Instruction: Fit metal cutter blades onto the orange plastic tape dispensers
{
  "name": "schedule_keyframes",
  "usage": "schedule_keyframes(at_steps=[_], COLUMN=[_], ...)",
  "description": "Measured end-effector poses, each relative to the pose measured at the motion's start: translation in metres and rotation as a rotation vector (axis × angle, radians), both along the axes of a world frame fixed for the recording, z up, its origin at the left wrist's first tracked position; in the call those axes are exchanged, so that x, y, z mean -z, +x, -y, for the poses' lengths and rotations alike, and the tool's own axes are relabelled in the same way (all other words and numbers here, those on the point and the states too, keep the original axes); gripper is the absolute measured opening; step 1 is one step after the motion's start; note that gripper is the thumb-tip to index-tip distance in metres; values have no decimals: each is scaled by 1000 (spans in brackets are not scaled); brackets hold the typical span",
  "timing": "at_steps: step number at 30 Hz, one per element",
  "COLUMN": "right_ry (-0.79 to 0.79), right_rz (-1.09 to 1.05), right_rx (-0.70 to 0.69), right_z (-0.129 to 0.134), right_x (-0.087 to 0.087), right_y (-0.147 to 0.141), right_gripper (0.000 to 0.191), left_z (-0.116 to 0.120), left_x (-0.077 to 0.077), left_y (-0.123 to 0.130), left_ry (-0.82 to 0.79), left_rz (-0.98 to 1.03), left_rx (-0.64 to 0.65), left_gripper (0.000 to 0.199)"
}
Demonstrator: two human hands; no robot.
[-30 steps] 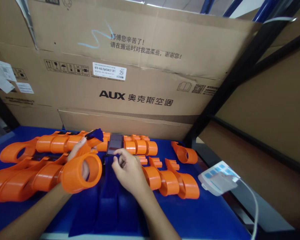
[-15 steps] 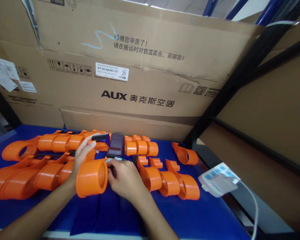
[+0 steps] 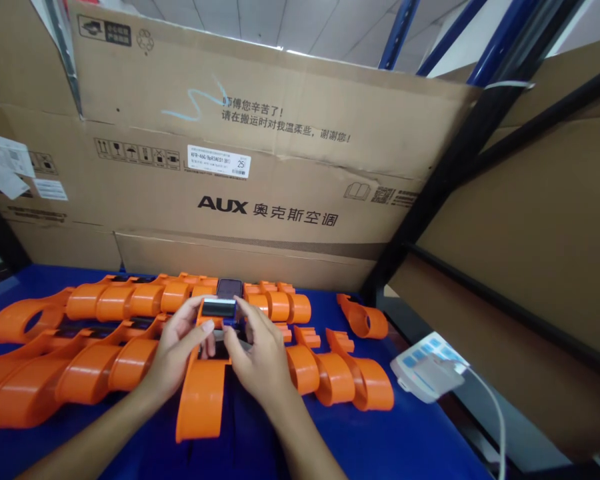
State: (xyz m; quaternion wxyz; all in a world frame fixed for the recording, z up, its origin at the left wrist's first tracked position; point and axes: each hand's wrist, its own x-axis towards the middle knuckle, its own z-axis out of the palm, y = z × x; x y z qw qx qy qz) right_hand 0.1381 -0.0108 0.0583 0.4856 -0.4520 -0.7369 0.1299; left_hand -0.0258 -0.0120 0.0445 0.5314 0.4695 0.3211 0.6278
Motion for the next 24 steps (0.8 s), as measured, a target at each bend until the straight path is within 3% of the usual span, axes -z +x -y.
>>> schedule_keyframes(at_steps=[6, 12, 24], right_ry=[143, 244, 263], right_rz=[86, 153, 227], right_rx=[33, -8, -82], right_z=[-1, -4, -8], right_x=[11, 14, 14], right_y=[2, 3, 4], right_gripper=[46, 48, 55], left_z=[-2, -7, -8], left_x=[-1, -1, -4], left_y=[3, -1, -6], left_ry=[-23, -32, 12], left_rz=[-16, -31, -52], left_rx=[127, 141, 127], left_gripper=[39, 34, 29])
